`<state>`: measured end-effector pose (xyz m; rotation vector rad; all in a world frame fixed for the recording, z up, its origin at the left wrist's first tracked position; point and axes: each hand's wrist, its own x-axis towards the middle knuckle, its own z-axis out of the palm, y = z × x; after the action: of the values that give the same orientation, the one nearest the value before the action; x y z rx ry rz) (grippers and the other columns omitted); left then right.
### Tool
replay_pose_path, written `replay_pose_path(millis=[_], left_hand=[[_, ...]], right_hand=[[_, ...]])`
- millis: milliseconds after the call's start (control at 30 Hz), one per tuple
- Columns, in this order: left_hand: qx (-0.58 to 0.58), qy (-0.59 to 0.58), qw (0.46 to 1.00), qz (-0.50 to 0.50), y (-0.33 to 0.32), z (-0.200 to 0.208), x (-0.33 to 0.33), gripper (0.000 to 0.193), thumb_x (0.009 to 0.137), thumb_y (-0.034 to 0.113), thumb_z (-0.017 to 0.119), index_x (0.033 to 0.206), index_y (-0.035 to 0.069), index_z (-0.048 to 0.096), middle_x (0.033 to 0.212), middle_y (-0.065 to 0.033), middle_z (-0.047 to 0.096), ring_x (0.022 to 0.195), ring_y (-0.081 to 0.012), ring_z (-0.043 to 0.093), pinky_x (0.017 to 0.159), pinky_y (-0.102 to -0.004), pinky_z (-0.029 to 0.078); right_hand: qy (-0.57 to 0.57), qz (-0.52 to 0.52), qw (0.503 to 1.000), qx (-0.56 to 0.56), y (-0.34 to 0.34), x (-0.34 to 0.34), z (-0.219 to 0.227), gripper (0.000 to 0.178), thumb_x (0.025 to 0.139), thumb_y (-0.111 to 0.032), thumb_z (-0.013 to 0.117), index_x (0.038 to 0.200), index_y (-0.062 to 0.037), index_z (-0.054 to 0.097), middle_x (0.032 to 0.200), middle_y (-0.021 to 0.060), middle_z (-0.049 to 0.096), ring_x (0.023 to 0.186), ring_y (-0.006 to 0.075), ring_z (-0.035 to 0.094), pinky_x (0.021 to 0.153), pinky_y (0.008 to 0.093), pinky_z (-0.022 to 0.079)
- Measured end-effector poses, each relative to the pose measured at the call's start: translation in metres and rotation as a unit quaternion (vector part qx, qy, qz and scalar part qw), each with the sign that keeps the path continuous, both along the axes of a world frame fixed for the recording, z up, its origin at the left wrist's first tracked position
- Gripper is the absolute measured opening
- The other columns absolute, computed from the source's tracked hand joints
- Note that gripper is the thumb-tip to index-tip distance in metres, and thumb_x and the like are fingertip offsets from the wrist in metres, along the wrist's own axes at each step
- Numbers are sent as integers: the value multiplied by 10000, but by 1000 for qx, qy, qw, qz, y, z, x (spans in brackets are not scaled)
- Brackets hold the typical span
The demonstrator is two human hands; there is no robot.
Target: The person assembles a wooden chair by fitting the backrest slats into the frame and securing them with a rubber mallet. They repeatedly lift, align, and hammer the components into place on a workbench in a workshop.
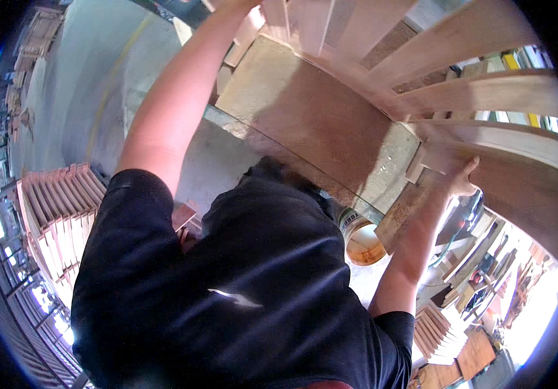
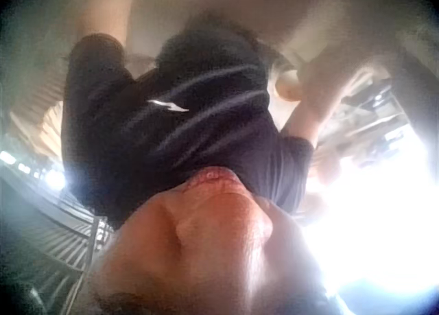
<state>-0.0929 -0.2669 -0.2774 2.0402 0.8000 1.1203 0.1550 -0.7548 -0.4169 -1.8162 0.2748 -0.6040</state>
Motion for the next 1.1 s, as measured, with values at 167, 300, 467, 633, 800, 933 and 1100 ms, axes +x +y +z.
replay_pose_path(millis=[167, 300, 467, 633, 800, 933, 1100], left_hand=[[-21, 37, 998, 40, -15, 15, 2, 256, 690, 203, 808, 690, -24, 689, 619, -74, 662, 570, -141, 644, 534, -346, 523], [22, 13, 995, 94, 5, -5, -1, 280, 692, 219, 825, 711, -28, 695, 616, -67, 662, 587, -147, 651, 544, -356, 525], [3, 68, 997, 31, 9, 4, -10, 375, 648, 338, 849, 749, 2, 717, 635, -109, 679, 590, -220, 671, 585, -388, 539], [34, 86, 994, 54, 4, 14, -15, 600, 606, 471, 847, 965, 4, 732, 873, -202, 725, 861, -326, 718, 784, -445, 577], [-1, 217, 975, 36, -6, 38, -30, 626, 617, 501, 846, 933, -23, 714, 886, -221, 726, 864, -345, 718, 765, -447, 571], [64, 204, 975, 53, 6, 23, -28, 617, 631, 523, 844, 906, -14, 717, 845, -218, 728, 813, -322, 728, 714, -452, 570], [54, 244, 968, 24, -14, 52, -36, 537, 648, 517, 847, 784, 5, 758, 735, -196, 720, 699, -295, 726, 631, -430, 569]], right_hand=[[21, 9, 998, -61, -14, 2, 3, 789, 797, -507, 823, 1054, 211, 618, 1038, 313, 680, 906, 399, 698, 772, 451, 635], [56, -17, 992, -116, -2, -7, 18, 857, 779, -568, 812, 1023, 229, 615, 1003, 315, 683, 889, 412, 698, 758, 470, 629], [52, -66, 985, -149, -11, 3, 5, 861, 765, -574, 819, 1001, 232, 630, 962, 327, 691, 883, 417, 701, 751, 496, 598], [35, -51, 976, -210, -34, 29, -20, 1103, 721, -785, 709, 924, 288, 558, 889, 392, 650, 869, 479, 688, 708, 512, 593], [80, -60, 968, -231, -40, 31, -22, 1075, 720, -802, 693, 845, 259, 567, 829, 354, 652, 799, 451, 687, 651, 504, 584], [117, -55, 963, -238, -38, 36, -21, 1057, 720, -815, 680, 782, 235, 575, 781, 324, 654, 742, 429, 686, 605, 497, 577], [81, -67, 964, -245, -47, 38, -26, 1019, 725, -839, 650, 699, 178, 588, 722, 289, 651, 696, 397, 685, 567, 501, 565]])
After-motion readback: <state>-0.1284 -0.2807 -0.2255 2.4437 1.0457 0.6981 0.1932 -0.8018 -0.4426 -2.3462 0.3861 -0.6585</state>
